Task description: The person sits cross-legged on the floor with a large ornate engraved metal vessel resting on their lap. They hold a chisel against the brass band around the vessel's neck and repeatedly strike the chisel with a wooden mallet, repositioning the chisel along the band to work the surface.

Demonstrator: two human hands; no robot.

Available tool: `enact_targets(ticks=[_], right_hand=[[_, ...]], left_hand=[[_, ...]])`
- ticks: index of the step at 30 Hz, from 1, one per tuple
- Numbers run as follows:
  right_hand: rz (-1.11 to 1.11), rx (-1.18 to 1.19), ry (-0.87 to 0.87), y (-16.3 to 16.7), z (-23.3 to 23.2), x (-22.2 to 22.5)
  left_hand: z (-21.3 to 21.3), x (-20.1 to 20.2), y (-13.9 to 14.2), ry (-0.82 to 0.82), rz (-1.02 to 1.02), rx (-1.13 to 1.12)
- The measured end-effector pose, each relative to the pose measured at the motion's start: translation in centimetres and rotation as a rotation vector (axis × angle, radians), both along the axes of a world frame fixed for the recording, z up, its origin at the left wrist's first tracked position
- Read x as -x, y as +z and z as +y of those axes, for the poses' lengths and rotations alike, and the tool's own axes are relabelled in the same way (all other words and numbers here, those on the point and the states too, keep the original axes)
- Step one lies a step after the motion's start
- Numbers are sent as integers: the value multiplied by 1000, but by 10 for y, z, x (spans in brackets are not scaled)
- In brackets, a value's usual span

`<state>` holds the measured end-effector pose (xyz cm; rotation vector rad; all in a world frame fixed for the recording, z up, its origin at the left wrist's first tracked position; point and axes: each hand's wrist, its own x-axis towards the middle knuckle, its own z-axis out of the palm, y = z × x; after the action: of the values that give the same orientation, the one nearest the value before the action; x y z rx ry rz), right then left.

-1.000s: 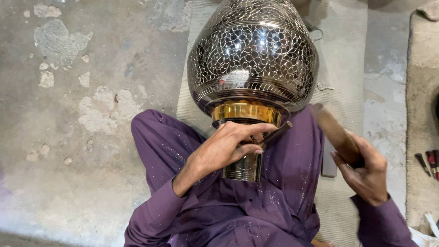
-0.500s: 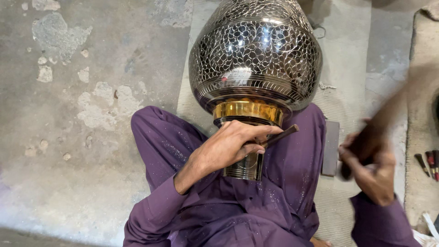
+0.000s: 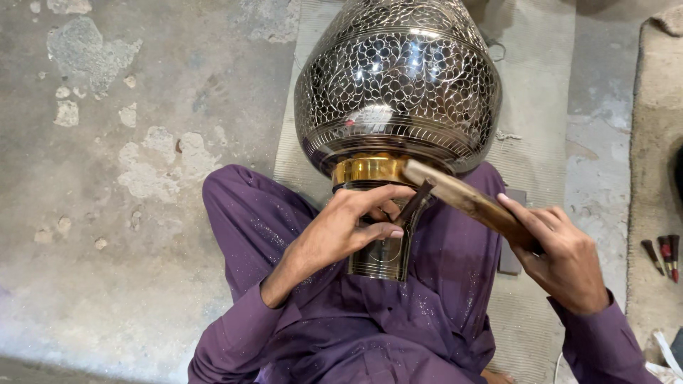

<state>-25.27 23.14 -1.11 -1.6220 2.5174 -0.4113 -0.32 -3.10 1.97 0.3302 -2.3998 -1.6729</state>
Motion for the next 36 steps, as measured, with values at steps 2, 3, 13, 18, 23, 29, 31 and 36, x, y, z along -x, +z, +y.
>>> enact_targets(ticks=[2,3,13,18,23,29,31,36], right_hand=[[3,37,9,-1,-2,5],[-42,92,0,-1,-2,9],[14,104,50,19,8,28],[-135,181,51,13,1,21],[-283,277,37,26,-6,8],[-213,277,90,42,-21,10],[-351,266,179,45,-25,14],[-301,139,49,53,-37,20]], left_hand=[[0,2,-1,-13,3,5],[1,3,-2,-21,20,10],[2,1,5,-42,16,-3],[4,2,11,-62,-13,48],[4,2,16,-71,-12,61],[7,-1,20,-22,-71,19],[9,-3,19,-10,-35,13],[12,-6,16,62,-29,-23]])
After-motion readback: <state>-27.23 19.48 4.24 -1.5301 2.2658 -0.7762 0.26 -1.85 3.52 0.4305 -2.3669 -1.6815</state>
